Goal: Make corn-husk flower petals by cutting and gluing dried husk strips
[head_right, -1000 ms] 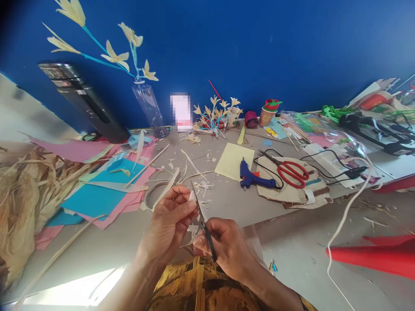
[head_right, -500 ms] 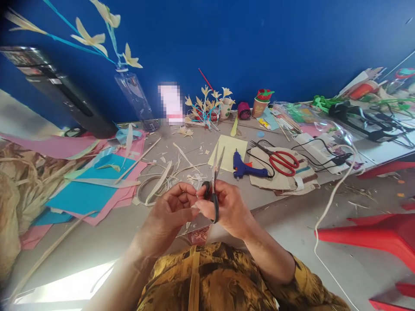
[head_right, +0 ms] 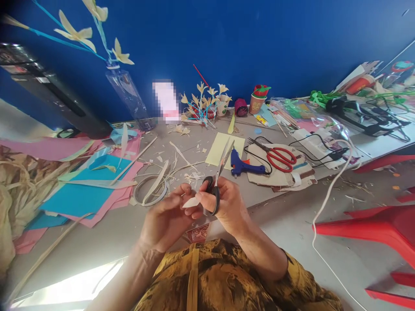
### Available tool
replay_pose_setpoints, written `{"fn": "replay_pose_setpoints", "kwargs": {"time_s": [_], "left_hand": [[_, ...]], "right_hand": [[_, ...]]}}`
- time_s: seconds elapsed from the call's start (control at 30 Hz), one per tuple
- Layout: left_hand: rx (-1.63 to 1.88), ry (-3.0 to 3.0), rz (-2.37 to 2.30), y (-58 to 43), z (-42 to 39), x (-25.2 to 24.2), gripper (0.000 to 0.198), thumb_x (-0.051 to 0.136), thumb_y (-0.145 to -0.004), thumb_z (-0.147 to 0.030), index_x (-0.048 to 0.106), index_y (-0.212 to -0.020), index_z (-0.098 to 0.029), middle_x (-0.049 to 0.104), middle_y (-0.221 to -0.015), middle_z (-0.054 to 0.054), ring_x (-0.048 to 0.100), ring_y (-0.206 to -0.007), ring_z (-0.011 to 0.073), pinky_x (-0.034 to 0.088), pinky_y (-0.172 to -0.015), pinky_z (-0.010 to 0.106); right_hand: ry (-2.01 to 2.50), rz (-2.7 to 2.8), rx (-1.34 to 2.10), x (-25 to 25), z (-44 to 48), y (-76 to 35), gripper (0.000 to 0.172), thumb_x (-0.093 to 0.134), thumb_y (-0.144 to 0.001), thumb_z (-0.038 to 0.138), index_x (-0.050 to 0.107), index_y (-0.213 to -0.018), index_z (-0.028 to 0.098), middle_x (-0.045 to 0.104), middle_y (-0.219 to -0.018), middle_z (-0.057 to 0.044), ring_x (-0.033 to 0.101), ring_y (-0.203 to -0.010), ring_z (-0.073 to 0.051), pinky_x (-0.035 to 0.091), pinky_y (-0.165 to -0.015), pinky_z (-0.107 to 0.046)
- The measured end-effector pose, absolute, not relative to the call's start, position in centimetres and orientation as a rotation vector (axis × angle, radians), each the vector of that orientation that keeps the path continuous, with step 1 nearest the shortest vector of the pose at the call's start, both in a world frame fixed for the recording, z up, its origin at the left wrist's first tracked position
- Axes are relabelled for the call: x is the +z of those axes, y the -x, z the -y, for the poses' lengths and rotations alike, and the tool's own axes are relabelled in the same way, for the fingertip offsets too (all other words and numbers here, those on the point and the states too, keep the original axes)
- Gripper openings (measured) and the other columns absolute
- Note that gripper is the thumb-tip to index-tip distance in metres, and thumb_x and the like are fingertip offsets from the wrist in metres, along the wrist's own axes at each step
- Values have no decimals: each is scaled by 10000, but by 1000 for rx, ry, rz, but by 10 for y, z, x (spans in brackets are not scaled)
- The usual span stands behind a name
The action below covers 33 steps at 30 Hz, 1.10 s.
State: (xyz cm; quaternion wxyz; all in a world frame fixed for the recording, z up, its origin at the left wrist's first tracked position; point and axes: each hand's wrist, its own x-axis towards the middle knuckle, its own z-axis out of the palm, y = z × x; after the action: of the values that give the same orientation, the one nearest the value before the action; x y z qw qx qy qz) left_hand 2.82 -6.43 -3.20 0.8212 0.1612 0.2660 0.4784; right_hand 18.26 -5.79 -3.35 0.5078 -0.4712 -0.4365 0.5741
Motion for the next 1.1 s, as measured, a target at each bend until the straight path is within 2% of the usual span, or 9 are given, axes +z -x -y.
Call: {"fn": "replay_pose_setpoints", "kwargs": {"time_s": [0.1,0.3,0.43,0.57,0.77,0.83,0.93,1.0,1.1], "left_hand": [[1035,-415,-601,-27,67,-37,377,776,-702,-486,652,-845,-160,518,-698,6,490,-648,143,420,-655,296],[999,-536,-635,-34,69,-41,260,798,-689,-267,568,-632,-160,538,-615,13,490,-647,140,383,-677,279],[979,-408,-508,-32,69,-38,299,780,-680,-315,524,-612,-174,491,-617,5,488,-657,157,423,-708,325],[1017,-488,-595,-30,70,-40,352,794,-677,-470,626,-748,-169,570,-706,40,533,-705,187,425,-718,338],[1025,-488,-560,-33,70,-41,292,811,-664,-281,545,-622,-170,545,-620,10,513,-660,150,418,-738,315],[1010,-409,-505,-31,69,-38,322,795,-676,-345,525,-621,-177,522,-641,7,520,-673,162,438,-740,334],[1029,-457,-570,-27,69,-36,372,743,-717,-516,603,-688,-172,554,-704,34,545,-705,190,445,-737,351],[1027,-564,-668,-27,70,-37,340,773,-712,-473,653,-732,-155,599,-713,51,545,-698,181,425,-733,328],[989,-621,-690,-29,71,-41,209,808,-695,-286,650,-694,-149,613,-645,40,529,-670,154,400,-739,301]], "right_hand": [[1147,1051,1365,-35,57,-182,247,807,-691,342,651,-803,187,617,-655,16,580,-563,-129,480,-503,-222],[1018,1000,1581,-34,60,-179,236,790,-733,307,625,-846,183,655,-597,17,637,-511,-149,525,-497,-240],[1017,936,1650,-36,59,-179,275,787,-732,342,609,-867,182,659,-594,17,649,-487,-155,503,-434,-218],[999,941,1616,-37,58,-178,254,792,-730,330,607,-831,187,645,-574,22,633,-491,-159,519,-455,-246],[982,912,1616,-38,60,-176,256,800,-738,317,613,-855,189,655,-583,20,636,-500,-150,491,-469,-225],[962,889,1656,-37,59,-177,257,796,-737,321,605,-855,195,649,-596,26,627,-487,-147,483,-447,-224],[948,904,1664,-36,57,-178,240,793,-725,307,609,-823,188,631,-585,29,608,-485,-143,505,-464,-245],[956,917,1645,-37,56,-178,225,797,-719,290,624,-811,179,625,-575,30,601,-487,-136,508,-480,-243],[952,912,1656,-38,57,-179,217,800,-716,276,637,-812,170,639,-591,28,610,-479,-126,503,-484,-229]]}}
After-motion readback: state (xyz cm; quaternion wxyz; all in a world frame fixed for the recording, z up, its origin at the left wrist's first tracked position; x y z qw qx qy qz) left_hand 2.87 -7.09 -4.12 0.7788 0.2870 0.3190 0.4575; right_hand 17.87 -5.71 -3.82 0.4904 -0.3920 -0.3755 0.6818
